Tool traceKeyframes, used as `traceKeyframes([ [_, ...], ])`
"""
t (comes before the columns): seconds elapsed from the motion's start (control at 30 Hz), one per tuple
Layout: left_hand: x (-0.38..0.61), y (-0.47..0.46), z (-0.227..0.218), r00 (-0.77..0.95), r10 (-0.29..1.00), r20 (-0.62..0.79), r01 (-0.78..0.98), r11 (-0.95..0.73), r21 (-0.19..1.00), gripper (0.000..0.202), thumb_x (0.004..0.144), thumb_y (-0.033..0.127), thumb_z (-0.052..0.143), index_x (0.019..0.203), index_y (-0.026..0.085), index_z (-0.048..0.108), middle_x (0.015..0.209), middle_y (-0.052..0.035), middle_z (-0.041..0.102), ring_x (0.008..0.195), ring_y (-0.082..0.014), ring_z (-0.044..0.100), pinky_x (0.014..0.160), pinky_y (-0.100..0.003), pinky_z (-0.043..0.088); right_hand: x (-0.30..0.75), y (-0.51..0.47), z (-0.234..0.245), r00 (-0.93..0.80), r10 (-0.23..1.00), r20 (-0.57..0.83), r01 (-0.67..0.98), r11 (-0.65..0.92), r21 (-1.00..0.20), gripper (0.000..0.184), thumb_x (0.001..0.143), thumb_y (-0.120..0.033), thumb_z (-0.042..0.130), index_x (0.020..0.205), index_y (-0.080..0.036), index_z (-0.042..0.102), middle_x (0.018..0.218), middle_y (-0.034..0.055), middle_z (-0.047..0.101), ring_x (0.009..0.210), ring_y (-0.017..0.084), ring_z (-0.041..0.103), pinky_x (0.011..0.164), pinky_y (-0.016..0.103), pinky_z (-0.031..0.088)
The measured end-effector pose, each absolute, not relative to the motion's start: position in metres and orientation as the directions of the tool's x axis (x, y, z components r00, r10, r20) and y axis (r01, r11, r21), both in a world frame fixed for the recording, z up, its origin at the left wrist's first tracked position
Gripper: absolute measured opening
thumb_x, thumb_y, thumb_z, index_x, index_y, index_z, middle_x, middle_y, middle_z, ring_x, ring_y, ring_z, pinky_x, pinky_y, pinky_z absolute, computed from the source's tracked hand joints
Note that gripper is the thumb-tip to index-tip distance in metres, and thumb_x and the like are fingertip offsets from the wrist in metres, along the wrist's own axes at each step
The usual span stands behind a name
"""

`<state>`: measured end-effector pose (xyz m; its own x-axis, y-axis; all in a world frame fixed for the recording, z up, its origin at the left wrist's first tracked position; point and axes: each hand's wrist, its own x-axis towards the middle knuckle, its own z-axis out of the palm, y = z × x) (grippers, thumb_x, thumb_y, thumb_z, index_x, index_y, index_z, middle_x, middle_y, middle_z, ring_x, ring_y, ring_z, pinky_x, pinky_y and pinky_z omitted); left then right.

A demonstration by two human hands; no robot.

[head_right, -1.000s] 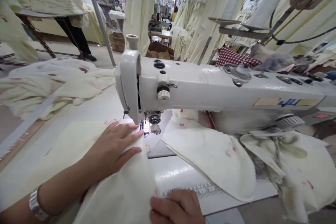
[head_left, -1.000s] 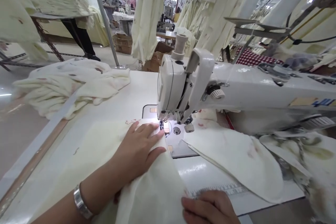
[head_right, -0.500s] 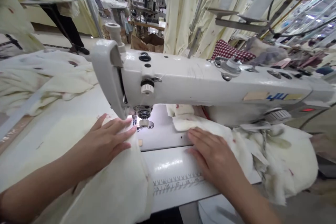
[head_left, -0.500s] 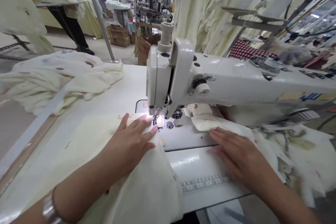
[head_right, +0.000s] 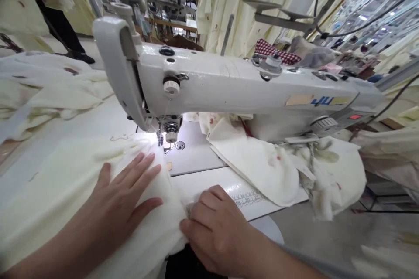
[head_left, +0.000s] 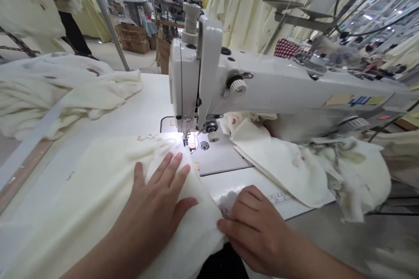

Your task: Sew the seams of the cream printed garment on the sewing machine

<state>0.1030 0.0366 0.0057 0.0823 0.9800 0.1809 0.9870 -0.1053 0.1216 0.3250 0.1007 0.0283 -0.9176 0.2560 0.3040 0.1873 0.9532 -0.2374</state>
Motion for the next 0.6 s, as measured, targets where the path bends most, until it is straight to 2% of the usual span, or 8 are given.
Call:
traceKeyframes([
  [0.13, 0.104, 0.033, 0.001, 0.07, 0.977, 0.202, 0.985, -0.099, 0.138, 0.046, 0.092, 0.045, 0.034, 0.127, 0.019, 0.046, 0.144, -0.0155, 0.037, 0.132, -0.0367, 0.032, 0.095, -0.073, 0.023, 0.331, 0.105, 0.028, -0.914, 0.251, 0.32, 0.172, 0.952, -0.254, 0.018, 0.086, -0.013, 0.047, 0.095, -0.017, 0.061, 0.07, 0.0023, 0.059, 0.066, 0.016, 0.046, 0.063, 0.033, 0.036],
  [0.27, 0.1, 0.032, -0.001, 0.095, 0.973, 0.211, 0.981, -0.128, 0.145, 0.047, 0.091, 0.045, 0.037, 0.13, 0.019, 0.045, 0.146, -0.0152, 0.034, 0.133, -0.0366, 0.032, 0.097, -0.072, 0.02, 0.327, 0.106, 0.033, -0.93, 0.183, 0.319, 0.114, 0.968, -0.222, 0.017, 0.087, -0.012, 0.05, 0.098, -0.016, 0.062, 0.093, 0.0043, 0.069, 0.082, 0.017, 0.056, 0.069, 0.032, 0.042],
  [0.33, 0.091, 0.037, 0.0, 0.118, 0.97, 0.212, 0.976, -0.153, 0.157, 0.049, 0.091, 0.046, 0.038, 0.131, 0.019, 0.044, 0.145, -0.0152, 0.035, 0.132, -0.0362, 0.032, 0.1, -0.07, 0.018, 0.321, 0.108, 0.036, -0.939, 0.151, 0.308, 0.094, 0.977, -0.192, 0.02, 0.088, -0.011, 0.049, 0.101, -0.017, 0.063, 0.098, 0.0035, 0.071, 0.086, 0.016, 0.058, 0.071, 0.031, 0.044],
  [0.5, 0.051, 0.07, 0.008, 0.192, 0.97, 0.152, 0.956, -0.219, 0.193, 0.052, 0.091, 0.051, 0.036, 0.131, 0.018, 0.043, 0.142, -0.017, 0.04, 0.131, -0.033, 0.035, 0.104, -0.063, 0.018, 0.298, 0.122, 0.031, -0.962, 0.112, 0.249, 0.077, 0.987, -0.144, 0.022, 0.087, -0.014, 0.049, 0.105, -0.016, 0.063, 0.112, 0.0058, 0.068, 0.083, 0.018, 0.055, 0.07, 0.034, 0.044],
  [0.6, 0.027, 0.096, 0.014, 0.245, 0.964, 0.103, 0.946, -0.261, 0.191, 0.054, 0.09, 0.054, 0.036, 0.13, 0.019, 0.044, 0.138, -0.0161, 0.044, 0.127, -0.0323, 0.039, 0.105, -0.06, 0.017, 0.279, 0.136, 0.025, -0.951, 0.106, 0.291, 0.079, 0.992, -0.103, 0.02, 0.086, -0.014, 0.05, 0.1, -0.016, 0.064, 0.113, 0.0042, 0.067, 0.078, 0.017, 0.052, 0.065, 0.035, 0.039],
])
